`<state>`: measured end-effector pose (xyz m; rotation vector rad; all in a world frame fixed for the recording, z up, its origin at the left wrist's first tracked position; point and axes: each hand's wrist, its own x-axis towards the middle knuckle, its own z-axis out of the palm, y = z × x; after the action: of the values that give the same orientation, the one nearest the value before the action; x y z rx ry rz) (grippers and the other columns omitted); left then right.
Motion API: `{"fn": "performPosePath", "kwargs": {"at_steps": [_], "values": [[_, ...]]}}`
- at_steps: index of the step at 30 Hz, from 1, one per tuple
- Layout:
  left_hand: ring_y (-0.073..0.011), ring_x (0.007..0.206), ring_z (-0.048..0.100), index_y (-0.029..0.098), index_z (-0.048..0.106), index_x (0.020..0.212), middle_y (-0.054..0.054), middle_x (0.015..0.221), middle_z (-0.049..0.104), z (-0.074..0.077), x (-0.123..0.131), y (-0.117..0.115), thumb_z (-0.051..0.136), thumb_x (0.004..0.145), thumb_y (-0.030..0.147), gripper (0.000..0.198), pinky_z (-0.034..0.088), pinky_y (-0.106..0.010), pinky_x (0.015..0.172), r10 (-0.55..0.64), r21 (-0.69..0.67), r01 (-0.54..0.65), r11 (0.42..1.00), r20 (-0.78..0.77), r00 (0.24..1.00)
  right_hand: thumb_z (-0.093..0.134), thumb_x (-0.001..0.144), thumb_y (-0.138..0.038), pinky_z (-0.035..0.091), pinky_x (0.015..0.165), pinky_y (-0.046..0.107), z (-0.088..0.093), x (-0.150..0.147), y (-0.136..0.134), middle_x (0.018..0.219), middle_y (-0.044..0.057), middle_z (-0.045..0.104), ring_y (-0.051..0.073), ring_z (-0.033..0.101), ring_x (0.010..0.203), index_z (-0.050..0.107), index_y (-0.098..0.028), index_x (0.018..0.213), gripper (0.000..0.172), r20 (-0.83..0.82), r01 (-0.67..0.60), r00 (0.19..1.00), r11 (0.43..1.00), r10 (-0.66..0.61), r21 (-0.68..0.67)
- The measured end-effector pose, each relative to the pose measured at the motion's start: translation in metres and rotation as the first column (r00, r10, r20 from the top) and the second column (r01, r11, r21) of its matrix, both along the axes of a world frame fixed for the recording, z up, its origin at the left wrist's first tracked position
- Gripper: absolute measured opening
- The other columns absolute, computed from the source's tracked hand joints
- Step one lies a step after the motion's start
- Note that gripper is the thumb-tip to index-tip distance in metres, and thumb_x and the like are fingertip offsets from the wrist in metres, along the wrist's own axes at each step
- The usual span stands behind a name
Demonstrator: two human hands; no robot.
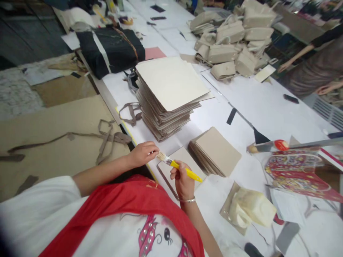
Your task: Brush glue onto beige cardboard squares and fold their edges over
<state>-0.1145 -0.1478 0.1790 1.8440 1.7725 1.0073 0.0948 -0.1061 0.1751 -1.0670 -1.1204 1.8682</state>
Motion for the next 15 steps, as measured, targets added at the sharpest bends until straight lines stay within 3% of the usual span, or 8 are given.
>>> {"fn": "performPosePath", "kwargs": {"at_steps": [3,5,7,9,11,13,15], "values": [[-0.0182,0.078,0.054,0.013,0.063,0.082,-0.008,0.077,0.059,-0.016,-0.016,-0.022,0.040,0.086,0.022,0.025,0.044,-0.031,0.076,0.180,-0.009,-0.188,0.982,-0.249,0.952,0.059,0.079,-0.045,0.039,0.043,0.017,0.000,-0.004,-0.004,0.058,-0.003,0.060,0.005,0.050,0.044,0.065,-0.018,0.090,0.030,-0.056,-0.026,0.998,0.999,0.025,-0.022],[-0.0182,0.079,0.055,0.013,0.062,0.082,-0.009,0.080,0.059,-0.030,-0.031,-0.044,0.039,0.086,0.021,0.024,0.044,-0.030,0.076,0.263,-0.115,-0.314,0.942,-0.327,0.908,0.060,0.078,-0.046,0.037,0.039,0.015,0.003,-0.004,-0.002,0.052,-0.005,0.057,0.004,0.045,0.038,0.066,-0.018,0.084,0.029,-0.168,-0.039,0.986,0.987,0.012,-0.156],[-0.0182,0.080,0.056,0.014,0.061,0.082,-0.009,0.083,0.059,-0.047,-0.043,-0.071,0.038,0.086,0.022,0.024,0.044,-0.029,0.075,0.266,-0.269,-0.386,0.883,-0.391,0.881,0.059,0.079,-0.046,0.033,0.035,0.013,0.006,-0.001,0.005,0.045,-0.007,0.052,0.001,0.037,0.032,0.066,-0.018,0.077,0.029,-0.294,-0.120,0.956,0.924,0.010,-0.362],[-0.0200,0.082,0.057,0.012,0.060,0.083,-0.011,0.087,0.060,-0.070,-0.050,-0.101,0.037,0.085,0.022,0.026,0.044,-0.031,0.075,0.224,-0.416,-0.432,0.800,-0.462,0.858,0.055,0.083,-0.044,0.028,0.032,0.010,0.007,0.003,0.012,0.040,-0.008,0.046,-0.001,0.031,0.029,0.064,-0.016,0.069,0.033,-0.406,-0.234,0.914,0.822,0.004,-0.519],[-0.0231,0.080,0.059,0.010,0.061,0.083,-0.015,0.088,0.061,-0.097,-0.053,-0.134,0.035,0.085,0.022,0.028,0.045,-0.034,0.072,0.184,-0.534,-0.478,0.698,-0.511,0.839,0.050,0.086,-0.043,0.026,0.031,0.008,0.006,0.007,0.017,0.037,-0.009,0.041,-0.002,0.027,0.027,0.060,-0.015,0.059,0.041,-0.497,-0.318,0.867,0.749,-0.018,-0.582],[-0.0246,0.073,0.060,0.009,0.061,0.081,-0.016,0.083,0.063,-0.125,-0.055,-0.168,0.035,0.085,0.026,0.031,0.045,-0.034,0.065,0.187,-0.616,-0.493,0.614,-0.494,0.849,0.046,0.088,-0.043,0.026,0.031,0.007,0.004,0.009,0.019,0.036,-0.009,0.038,-0.002,0.026,0.027,0.055,-0.014,0.052,0.047,-0.562,-0.375,0.826,0.712,-0.033,-0.593],[-0.0232,0.065,0.060,0.012,0.059,0.068,-0.011,0.066,0.061,-0.148,-0.059,-0.202,0.037,0.085,0.032,0.035,0.044,-0.030,0.059,0.301,-0.632,-0.516,0.578,-0.423,0.855,0.044,0.089,-0.044,0.028,0.032,0.008,0.002,0.009,0.018,0.036,-0.008,0.039,-0.002,0.027,0.027,0.053,-0.014,0.049,0.051,-0.608,-0.413,0.793,0.689,-0.050,-0.596]]}}
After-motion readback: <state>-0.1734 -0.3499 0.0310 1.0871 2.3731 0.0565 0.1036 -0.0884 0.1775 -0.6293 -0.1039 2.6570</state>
